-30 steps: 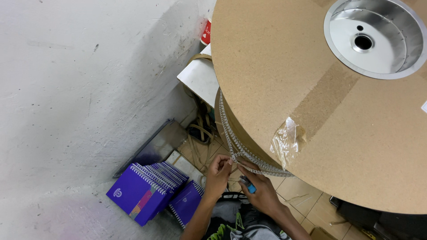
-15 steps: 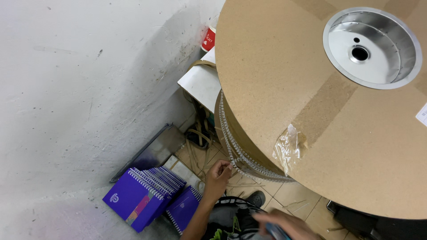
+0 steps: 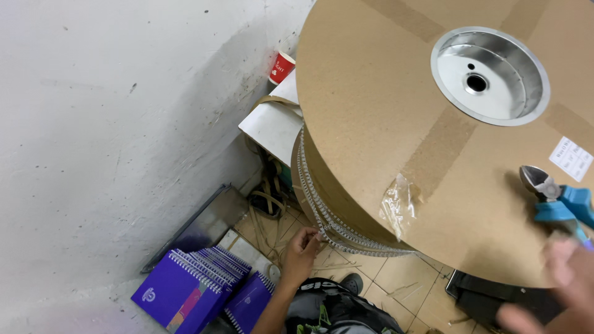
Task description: The person pulls a length of double loop wire from a large spool and uses blue-handled pliers to cut it into smaller sections. The person then places the cut wire pieces onto a stack of white notebooks.
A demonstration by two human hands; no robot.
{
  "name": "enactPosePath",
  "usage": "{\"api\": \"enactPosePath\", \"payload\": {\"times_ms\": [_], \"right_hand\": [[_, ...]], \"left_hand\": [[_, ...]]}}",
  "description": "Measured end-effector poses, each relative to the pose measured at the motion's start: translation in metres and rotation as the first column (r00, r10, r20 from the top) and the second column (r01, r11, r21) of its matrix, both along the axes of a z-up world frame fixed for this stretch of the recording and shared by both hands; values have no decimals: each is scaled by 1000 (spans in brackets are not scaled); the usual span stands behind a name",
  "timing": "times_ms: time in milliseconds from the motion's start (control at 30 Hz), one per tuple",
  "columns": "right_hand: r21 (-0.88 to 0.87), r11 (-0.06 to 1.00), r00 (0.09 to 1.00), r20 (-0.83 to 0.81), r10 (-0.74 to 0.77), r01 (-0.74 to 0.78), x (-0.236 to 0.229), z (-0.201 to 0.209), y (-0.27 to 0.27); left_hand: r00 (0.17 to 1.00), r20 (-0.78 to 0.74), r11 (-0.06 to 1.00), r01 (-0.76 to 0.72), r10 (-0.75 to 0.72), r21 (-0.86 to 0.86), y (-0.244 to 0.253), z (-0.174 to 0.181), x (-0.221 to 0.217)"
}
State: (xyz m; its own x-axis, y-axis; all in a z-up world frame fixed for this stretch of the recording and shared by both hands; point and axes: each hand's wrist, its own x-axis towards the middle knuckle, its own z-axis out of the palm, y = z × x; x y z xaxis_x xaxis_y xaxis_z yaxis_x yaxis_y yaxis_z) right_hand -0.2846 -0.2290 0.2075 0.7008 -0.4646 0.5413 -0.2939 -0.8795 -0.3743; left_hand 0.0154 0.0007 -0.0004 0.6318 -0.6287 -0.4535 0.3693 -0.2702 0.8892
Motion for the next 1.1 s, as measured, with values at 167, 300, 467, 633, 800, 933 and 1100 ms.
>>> {"api": "enactPosePath", "payload": {"times_ms": [167, 300, 467, 633, 800, 933, 1100], "right_hand": [[634, 657, 791, -113, 601, -408, 122, -26, 126], [439, 886, 860, -384, 336, -150, 168, -155, 126], [415, 909, 906, -398, 141, 41, 193, -186, 131], [440, 897, 971, -231, 55, 54, 192, -188, 129], [568, 813, 977, -212, -5, 127, 191, -179, 132], [711, 672, 971, -235, -50, 206, 191, -176, 135], [677, 698, 967, -237, -93, 233, 190, -179, 138]], "left_hand": [[990, 141, 998, 15, -7, -54, 3, 7, -4], [984, 179, 995, 23, -5, -97, 6, 11, -5], [990, 139, 982, 14, 13, -190, 9, 2, -2], [985, 170, 990, 40, -17, -133, 6, 14, 5], [963, 255, 995, 95, -90, -6, 5, 20, 5], [908, 410, 984, 143, -90, -102, 5, 29, 9], [901, 431, 970, 148, -53, -191, 9, 24, 10]]}}
